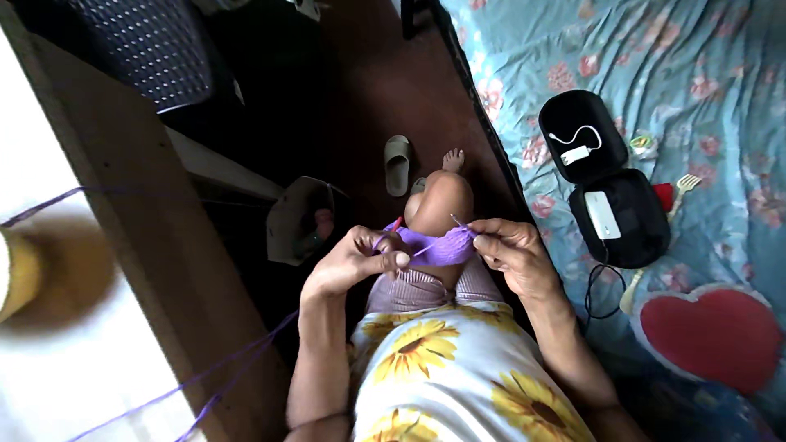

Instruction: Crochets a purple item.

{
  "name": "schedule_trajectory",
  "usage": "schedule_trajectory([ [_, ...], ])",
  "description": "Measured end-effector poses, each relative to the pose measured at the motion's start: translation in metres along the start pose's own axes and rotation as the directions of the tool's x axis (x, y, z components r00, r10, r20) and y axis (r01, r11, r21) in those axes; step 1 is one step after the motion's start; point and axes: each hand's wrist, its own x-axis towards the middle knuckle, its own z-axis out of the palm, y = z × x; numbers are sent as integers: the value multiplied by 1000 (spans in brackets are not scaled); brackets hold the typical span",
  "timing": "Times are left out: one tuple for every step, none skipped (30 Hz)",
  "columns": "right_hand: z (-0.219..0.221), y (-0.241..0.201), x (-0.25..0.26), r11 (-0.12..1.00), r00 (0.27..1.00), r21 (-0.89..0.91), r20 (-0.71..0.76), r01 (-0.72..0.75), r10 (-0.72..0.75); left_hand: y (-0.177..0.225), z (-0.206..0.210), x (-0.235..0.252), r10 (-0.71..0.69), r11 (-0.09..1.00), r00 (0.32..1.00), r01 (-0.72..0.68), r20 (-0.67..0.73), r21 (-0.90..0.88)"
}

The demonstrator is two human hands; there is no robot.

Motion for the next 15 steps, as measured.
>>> schedule_trajectory([
  [1,1,0,1000,1000,0,2,4,-4,-1,-1,1,53,998,994,-49,92,-43],
  [1,1,1,1000,1000,-1,3,9,-9,-2,-2,3,130,988,981,-115,146,-108],
  [0,1,2,1000,1000,0,4,15,-15,-3,1,6,215,965,968,-191,127,-180],
  [-1,1,2,1000,1000,-1,4,19,-19,-3,6,10,288,934,956,-270,47,-232],
  [-2,0,2,1000,1000,-5,1,20,-20,-2,13,14,328,907,942,-334,-68,-257],
  [-2,0,1,1000,1000,-12,-2,21,-21,-1,20,19,334,883,927,-372,-172,-287],
  [-2,0,0,999,1000,-25,-4,22,-23,0,27,24,325,862,914,-392,-242,-322],
  [-1,1,0,999,1000,-39,-9,23,-23,1,33,29,306,861,912,-388,-274,-329],
  [1,2,-1,998,999,-62,-19,27,-28,2,39,33,276,884,920,-357,-279,-301],
  [2,3,-1,994,999,-97,-33,39,-43,4,46,36,246,913,930,-317,-272,-257],
  [3,4,-1,987,996,-146,-54,59,-67,5,52,38,222,937,937,-282,-269,-209],
  [4,4,-2,975,992,-207,-74,85,-102,6,57,41,217,953,936,-265,-277,-149],
  [5,4,-3,955,986,-274,-86,113,-141,6,62,43,232,962,928,-264,-292,-74],
  [6,3,-4,931,980,-338,-84,139,-178,5,65,44,249,965,918,-262,-310,-1],
  [7,2,-5,903,973,-394,-75,170,-216,5,68,45,261,965,907,-256,-330,61],
])
